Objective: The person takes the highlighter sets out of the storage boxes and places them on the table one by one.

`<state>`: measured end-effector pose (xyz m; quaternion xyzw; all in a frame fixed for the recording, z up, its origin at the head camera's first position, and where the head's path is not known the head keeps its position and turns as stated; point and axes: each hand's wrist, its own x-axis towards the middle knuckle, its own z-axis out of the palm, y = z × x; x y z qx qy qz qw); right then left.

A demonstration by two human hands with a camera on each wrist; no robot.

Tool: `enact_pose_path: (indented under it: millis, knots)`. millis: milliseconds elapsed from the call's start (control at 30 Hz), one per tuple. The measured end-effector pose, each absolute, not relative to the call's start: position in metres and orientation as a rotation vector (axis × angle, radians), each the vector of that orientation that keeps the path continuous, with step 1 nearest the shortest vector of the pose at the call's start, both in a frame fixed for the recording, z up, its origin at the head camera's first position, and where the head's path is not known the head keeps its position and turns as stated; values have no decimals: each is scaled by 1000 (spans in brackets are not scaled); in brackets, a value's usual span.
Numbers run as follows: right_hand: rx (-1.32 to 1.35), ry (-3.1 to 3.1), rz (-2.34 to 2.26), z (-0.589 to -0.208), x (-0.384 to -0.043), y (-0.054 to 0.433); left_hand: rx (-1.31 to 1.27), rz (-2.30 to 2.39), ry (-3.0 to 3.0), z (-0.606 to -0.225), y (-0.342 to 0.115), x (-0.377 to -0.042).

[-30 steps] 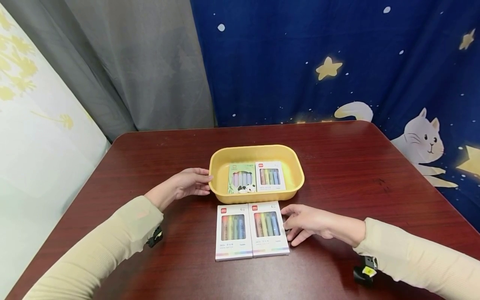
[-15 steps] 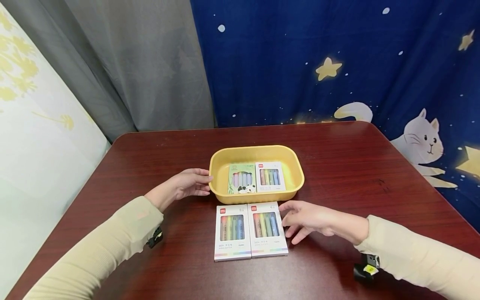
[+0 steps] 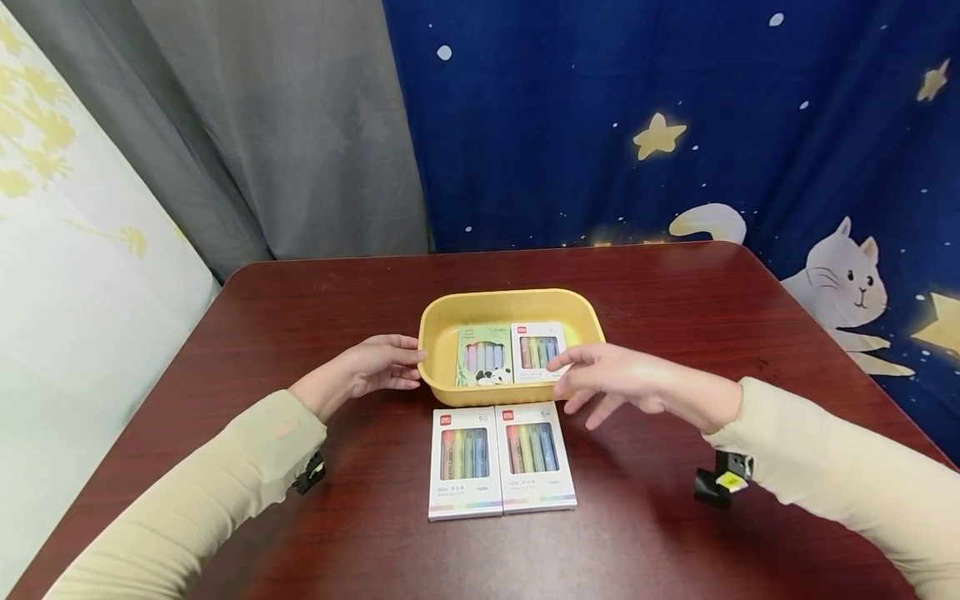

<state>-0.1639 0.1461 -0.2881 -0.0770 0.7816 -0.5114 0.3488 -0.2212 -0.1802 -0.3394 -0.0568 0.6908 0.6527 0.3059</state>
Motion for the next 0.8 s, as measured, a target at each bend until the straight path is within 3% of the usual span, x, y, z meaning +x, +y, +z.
enact_pose_path:
  millis: [400, 800]
  knots:
    - [-95, 2054, -1297, -272, -209, 136, -149, 1724, 1816, -338, -181, -222]
    - [32, 2016, -1387, -283, -239, 129, -132, 1724, 1824, -340, -180, -222]
